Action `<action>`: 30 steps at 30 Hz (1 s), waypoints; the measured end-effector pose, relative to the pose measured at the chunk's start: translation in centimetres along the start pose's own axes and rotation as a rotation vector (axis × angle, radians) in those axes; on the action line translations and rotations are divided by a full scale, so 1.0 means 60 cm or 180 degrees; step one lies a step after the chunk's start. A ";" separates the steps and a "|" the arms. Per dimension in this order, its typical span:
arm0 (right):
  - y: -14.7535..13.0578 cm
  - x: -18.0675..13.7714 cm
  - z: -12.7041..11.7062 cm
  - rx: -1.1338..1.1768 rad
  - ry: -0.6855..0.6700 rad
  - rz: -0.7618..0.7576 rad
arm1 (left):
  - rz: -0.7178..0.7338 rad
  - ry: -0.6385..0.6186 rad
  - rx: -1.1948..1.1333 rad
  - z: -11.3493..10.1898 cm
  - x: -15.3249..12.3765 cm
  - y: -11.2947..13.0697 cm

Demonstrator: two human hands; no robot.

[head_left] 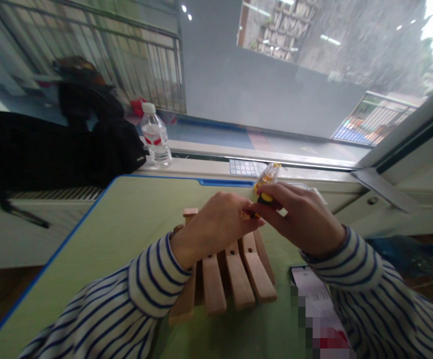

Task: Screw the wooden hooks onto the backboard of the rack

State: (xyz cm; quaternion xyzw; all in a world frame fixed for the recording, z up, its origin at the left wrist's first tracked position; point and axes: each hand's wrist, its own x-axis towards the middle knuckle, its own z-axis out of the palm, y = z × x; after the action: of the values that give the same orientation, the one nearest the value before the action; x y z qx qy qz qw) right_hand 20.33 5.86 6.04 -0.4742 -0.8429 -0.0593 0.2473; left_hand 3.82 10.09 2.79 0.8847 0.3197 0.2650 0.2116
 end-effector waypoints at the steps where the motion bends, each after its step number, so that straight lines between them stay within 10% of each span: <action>1: -0.001 0.000 0.000 -0.0002 -0.0003 0.0024 | -0.0015 0.0007 -0.0003 0.000 0.000 0.000; 30: -0.005 0.000 0.004 -0.0010 0.0284 0.0307 | 0.0015 -0.0079 -0.0100 -0.001 -0.002 -0.003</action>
State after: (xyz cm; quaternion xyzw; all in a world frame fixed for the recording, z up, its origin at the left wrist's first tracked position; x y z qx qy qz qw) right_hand 20.02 5.77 5.88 -0.5115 -0.8071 -0.0697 0.2865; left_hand 3.60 10.16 2.69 0.8853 0.3108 0.2595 0.2288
